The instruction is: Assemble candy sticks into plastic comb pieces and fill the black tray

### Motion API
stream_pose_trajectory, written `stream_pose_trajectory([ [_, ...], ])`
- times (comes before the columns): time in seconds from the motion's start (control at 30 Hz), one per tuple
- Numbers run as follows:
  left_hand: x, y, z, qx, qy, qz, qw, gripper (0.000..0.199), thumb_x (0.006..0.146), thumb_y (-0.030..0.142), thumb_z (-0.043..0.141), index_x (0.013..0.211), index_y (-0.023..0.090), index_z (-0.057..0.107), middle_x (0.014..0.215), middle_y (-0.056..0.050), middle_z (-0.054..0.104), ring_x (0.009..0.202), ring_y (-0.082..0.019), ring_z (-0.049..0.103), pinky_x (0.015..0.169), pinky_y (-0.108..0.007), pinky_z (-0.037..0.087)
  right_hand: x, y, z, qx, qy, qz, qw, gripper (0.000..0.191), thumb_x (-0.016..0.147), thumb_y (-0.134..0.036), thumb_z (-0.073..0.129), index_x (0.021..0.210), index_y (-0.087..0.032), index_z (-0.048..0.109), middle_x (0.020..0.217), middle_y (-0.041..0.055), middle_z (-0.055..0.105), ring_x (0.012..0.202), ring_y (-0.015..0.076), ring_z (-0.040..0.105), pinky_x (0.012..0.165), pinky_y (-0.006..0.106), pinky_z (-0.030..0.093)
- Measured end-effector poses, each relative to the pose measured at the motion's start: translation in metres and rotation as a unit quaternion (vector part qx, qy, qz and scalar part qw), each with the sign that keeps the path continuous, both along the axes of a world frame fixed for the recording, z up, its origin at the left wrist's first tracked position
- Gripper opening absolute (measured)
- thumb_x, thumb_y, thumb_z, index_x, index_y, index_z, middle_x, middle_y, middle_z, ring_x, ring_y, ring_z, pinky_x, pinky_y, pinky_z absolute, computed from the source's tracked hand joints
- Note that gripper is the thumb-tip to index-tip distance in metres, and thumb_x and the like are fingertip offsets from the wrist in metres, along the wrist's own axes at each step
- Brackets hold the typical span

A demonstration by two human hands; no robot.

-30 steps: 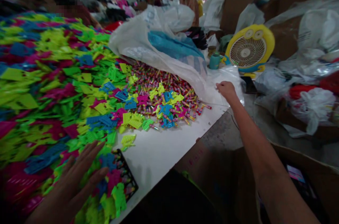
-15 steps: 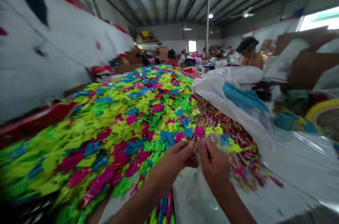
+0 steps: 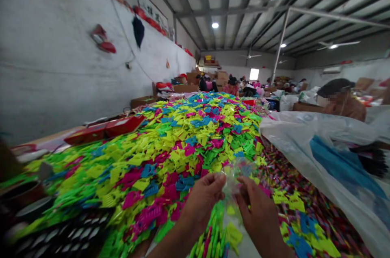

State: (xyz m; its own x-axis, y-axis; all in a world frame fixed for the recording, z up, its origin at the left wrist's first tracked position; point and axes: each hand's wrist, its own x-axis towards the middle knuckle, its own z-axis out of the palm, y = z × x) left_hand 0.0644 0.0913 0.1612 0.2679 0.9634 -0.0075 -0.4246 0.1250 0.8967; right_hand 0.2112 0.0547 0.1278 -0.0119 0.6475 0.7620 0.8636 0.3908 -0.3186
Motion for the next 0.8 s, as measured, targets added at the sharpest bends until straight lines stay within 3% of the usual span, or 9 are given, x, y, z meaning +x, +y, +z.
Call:
stream_pose_trajectory([
  [0.07,-0.006,0.012,-0.008,0.026,0.057,0.018,0.998,0.045,0.062,0.053,0.074,0.056,0.017,0.048,0.051,0.006,0.039,0.050,-0.008,0.034,0.052,-0.024,0.028,-0.006,0.015,0.001,0.014,0.002,0.030,0.999,0.025,0.092,-0.040,0.047,0.106,-0.023,0.058,0.090,0.0059,0.068,0.077,0.0214,0.066,0.065,0.031,0.053],
  [0.17,-0.023,0.034,-0.012,0.114,0.119,0.145,0.976,0.051,0.064,0.058,0.071,0.051,0.019,0.040,0.054,0.005,0.035,0.056,-0.010,0.034,0.054,-0.024,0.027,-0.017,0.033,0.002,-0.002,0.009,0.116,0.993,0.024,0.095,-0.038,0.044,0.081,-0.025,0.059,0.074,0.0011,0.064,0.069,0.0186,0.063,0.062,0.029,0.052],
  [0.23,-0.037,0.048,-0.010,0.168,0.141,0.213,0.952,0.050,0.067,0.057,0.068,0.051,0.019,0.040,0.058,0.004,0.037,0.060,-0.011,0.037,0.057,-0.024,0.029,-0.023,0.044,0.001,-0.037,0.026,0.144,0.989,0.028,0.096,-0.038,0.043,0.076,-0.025,0.058,0.064,-0.0019,0.060,0.056,0.0148,0.059,0.052,0.024,0.048],
  [0.3,-0.046,0.056,-0.008,0.173,0.129,0.199,0.956,0.045,0.072,0.055,0.065,0.055,0.019,0.044,0.060,0.003,0.041,0.061,-0.012,0.041,0.059,-0.024,0.032,-0.027,0.056,-0.002,-0.026,0.031,0.135,0.990,0.031,0.096,-0.039,0.044,0.073,-0.025,0.057,0.058,-0.0033,0.056,0.049,0.0128,0.054,0.046,0.022,0.043],
  [0.43,-0.049,0.064,-0.008,0.105,0.029,0.079,0.991,0.038,0.073,0.053,0.065,0.068,0.018,0.051,0.063,0.002,0.052,0.062,-0.012,0.049,0.063,-0.025,0.037,-0.039,0.082,-0.018,0.103,-0.029,0.131,0.986,0.038,0.092,-0.041,0.055,0.060,-0.022,0.049,0.052,-0.0039,0.050,0.046,0.0113,0.050,0.048,0.022,0.039],
  [0.5,-0.048,0.067,-0.011,0.070,-0.022,0.069,0.995,0.039,0.071,0.051,0.069,0.068,0.017,0.050,0.062,0.002,0.053,0.060,-0.011,0.048,0.061,-0.024,0.038,-0.045,0.091,-0.028,0.109,-0.025,0.152,0.982,0.042,0.092,-0.043,0.055,0.057,-0.021,0.047,0.050,-0.0040,0.048,0.045,0.0107,0.048,0.047,0.021,0.037],
  [0.63,-0.044,0.076,-0.019,0.031,-0.082,0.114,0.990,0.038,0.073,0.049,0.067,0.071,0.020,0.043,0.056,0.008,0.040,0.048,-0.007,0.036,0.051,-0.021,0.032,-0.050,0.096,-0.034,-0.017,0.093,0.165,0.982,0.042,0.096,-0.042,0.044,0.060,-0.021,0.051,0.053,-0.0022,0.051,0.047,0.0120,0.050,0.046,0.020,0.041],
  [0.7,-0.042,0.077,-0.022,0.064,-0.042,0.130,0.989,0.034,0.077,0.048,0.063,0.072,0.021,0.043,0.056,0.008,0.036,0.048,-0.008,0.032,0.048,-0.021,0.029,-0.049,0.095,-0.029,-0.090,0.140,0.201,0.965,0.031,0.094,-0.042,0.046,0.077,-0.021,0.062,0.068,0.0015,0.062,0.063,0.0161,0.061,0.057,0.021,0.050],
  [0.8,-0.038,0.072,-0.023,0.148,0.083,0.115,0.979,0.024,0.080,0.040,0.059,0.073,0.020,0.048,0.064,0.005,0.043,0.060,-0.010,0.041,0.057,-0.022,0.034,-0.046,0.093,-0.022,-0.157,0.177,0.244,0.940,0.026,0.089,-0.044,0.053,0.097,-0.022,0.065,0.085,0.0037,0.067,0.080,0.0202,0.065,0.069,0.025,0.054],
])
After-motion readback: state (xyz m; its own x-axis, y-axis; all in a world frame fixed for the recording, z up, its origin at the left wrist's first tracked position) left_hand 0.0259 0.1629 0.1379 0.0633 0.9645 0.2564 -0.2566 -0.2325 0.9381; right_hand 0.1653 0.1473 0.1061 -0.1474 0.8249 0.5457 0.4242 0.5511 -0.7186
